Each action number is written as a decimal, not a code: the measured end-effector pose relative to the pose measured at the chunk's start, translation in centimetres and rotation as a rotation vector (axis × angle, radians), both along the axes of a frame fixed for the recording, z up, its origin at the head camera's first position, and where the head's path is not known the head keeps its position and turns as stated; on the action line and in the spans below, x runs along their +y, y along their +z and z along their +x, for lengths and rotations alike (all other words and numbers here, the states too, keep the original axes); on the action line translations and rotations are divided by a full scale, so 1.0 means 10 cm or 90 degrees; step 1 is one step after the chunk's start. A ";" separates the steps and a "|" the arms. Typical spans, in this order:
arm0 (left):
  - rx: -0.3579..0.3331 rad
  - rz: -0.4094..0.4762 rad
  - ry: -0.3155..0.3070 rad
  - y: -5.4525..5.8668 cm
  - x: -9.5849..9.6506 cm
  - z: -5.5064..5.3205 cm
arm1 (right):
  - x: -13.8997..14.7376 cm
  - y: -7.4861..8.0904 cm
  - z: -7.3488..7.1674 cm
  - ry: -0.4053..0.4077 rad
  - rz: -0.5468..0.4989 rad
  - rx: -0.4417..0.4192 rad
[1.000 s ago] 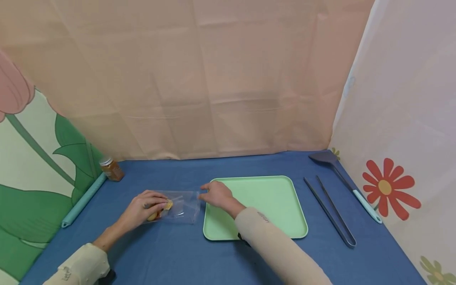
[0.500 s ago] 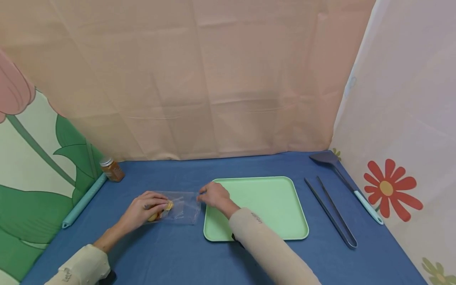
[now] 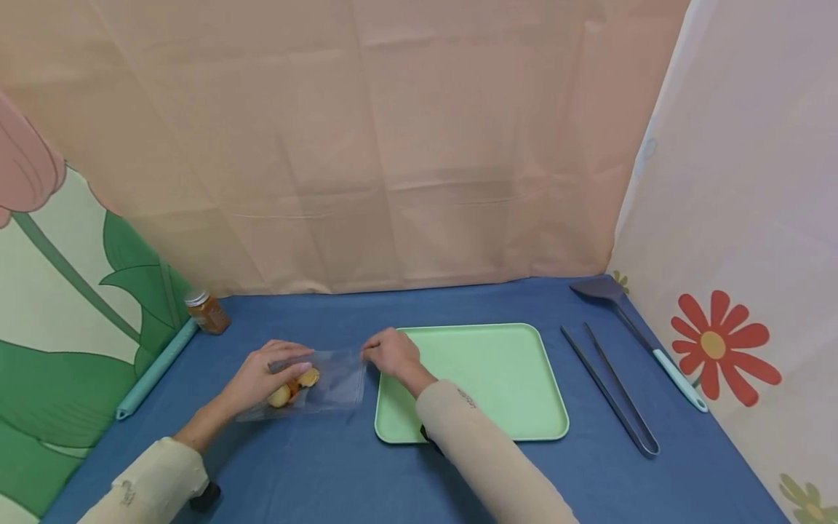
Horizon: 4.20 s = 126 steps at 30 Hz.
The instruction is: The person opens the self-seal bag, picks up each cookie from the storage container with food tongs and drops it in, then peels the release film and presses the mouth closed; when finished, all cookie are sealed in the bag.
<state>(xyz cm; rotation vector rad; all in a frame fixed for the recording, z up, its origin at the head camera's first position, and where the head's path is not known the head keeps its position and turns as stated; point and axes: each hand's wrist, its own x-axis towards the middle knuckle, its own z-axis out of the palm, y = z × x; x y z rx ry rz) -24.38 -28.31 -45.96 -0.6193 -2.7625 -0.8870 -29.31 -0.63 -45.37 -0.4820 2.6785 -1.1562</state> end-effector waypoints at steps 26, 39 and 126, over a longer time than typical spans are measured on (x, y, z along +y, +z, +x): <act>-0.266 0.010 -0.025 0.08 0.48 -0.56 | -0.05 0.07 -0.07 0.001 0.016 0.032; -0.250 0.016 -0.023 -0.01 0.39 -0.53 | -0.14 0.10 -0.06 -0.008 0.029 0.012; -0.200 0.029 -0.007 -0.02 0.48 -0.54 | -0.05 0.03 -0.10 0.073 0.110 0.123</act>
